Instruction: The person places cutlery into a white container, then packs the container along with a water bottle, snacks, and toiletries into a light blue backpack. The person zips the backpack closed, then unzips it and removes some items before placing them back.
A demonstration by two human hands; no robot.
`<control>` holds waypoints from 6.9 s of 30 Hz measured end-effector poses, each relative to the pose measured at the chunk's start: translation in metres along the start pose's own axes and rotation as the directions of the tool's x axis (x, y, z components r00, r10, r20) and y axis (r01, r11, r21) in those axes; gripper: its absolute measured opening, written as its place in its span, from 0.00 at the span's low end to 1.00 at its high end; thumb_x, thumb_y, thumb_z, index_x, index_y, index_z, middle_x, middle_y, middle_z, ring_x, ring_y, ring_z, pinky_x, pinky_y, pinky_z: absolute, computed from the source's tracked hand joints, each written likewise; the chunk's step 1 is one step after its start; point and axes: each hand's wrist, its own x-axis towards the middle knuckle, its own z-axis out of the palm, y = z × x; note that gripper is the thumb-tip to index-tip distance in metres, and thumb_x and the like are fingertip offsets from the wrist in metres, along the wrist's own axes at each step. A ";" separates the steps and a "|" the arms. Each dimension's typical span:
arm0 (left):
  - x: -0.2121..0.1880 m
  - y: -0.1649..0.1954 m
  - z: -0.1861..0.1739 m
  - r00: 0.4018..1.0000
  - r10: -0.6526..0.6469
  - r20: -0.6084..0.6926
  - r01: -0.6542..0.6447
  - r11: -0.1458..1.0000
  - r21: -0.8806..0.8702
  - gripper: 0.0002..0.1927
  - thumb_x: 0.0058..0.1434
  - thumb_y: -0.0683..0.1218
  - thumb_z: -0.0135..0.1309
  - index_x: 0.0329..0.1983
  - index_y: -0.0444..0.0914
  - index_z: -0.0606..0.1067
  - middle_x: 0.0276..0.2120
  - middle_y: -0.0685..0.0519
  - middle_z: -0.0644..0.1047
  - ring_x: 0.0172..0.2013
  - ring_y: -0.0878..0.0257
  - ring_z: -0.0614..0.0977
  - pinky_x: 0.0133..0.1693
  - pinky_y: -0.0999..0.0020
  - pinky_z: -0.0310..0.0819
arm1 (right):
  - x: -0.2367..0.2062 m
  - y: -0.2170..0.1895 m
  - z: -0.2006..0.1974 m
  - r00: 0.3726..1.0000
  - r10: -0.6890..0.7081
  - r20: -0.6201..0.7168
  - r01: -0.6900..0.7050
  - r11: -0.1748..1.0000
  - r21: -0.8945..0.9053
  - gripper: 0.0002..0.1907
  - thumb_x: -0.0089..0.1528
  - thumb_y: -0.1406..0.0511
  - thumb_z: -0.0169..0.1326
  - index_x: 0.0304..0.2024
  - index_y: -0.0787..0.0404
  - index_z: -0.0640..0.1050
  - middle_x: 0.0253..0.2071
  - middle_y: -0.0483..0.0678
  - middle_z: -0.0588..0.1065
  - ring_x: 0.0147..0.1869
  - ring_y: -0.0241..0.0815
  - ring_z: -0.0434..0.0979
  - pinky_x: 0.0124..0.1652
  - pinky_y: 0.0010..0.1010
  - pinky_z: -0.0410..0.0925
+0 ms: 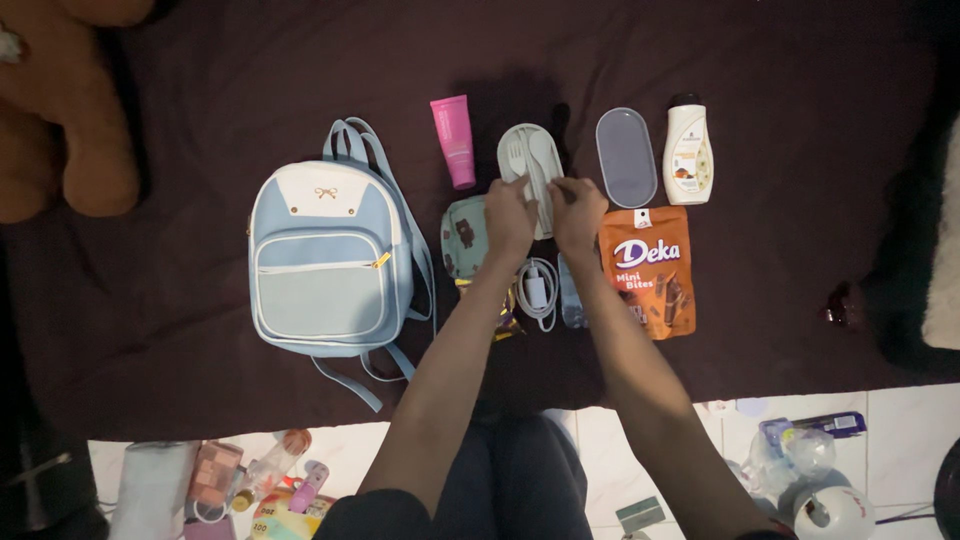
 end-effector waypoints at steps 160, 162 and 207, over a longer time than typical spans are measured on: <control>0.114 -0.011 -0.038 0.481 -0.381 0.790 0.863 0.362 -0.352 0.16 0.48 0.52 0.69 0.37 0.44 0.78 0.30 0.57 0.77 0.27 0.65 0.76 0.26 0.68 0.67 | 0.137 -0.023 -0.052 0.527 0.202 0.826 -0.613 0.764 0.203 0.26 0.63 0.51 0.58 0.51 0.66 0.76 0.48 0.49 0.78 0.53 0.40 0.80 0.54 0.33 0.74; 0.113 -0.013 -0.043 0.459 -0.401 0.792 0.868 0.390 -0.306 0.17 0.47 0.52 0.68 0.37 0.42 0.78 0.32 0.55 0.77 0.29 0.63 0.77 0.28 0.66 0.71 | 0.130 -0.016 -0.053 0.519 0.251 0.817 -0.659 0.726 0.196 0.23 0.64 0.51 0.58 0.48 0.64 0.77 0.44 0.47 0.79 0.49 0.37 0.81 0.51 0.32 0.73; 0.070 -0.026 -0.023 0.612 -0.327 0.720 0.723 -0.136 -0.677 0.59 0.45 0.56 0.70 0.75 0.39 0.51 0.70 0.41 0.58 0.70 0.45 0.57 0.63 0.31 0.51 | 0.017 0.012 -0.010 0.732 0.310 0.606 -0.604 -0.116 0.789 0.22 0.66 0.60 0.56 0.56 0.69 0.73 0.53 0.53 0.72 0.56 0.47 0.71 0.56 0.39 0.65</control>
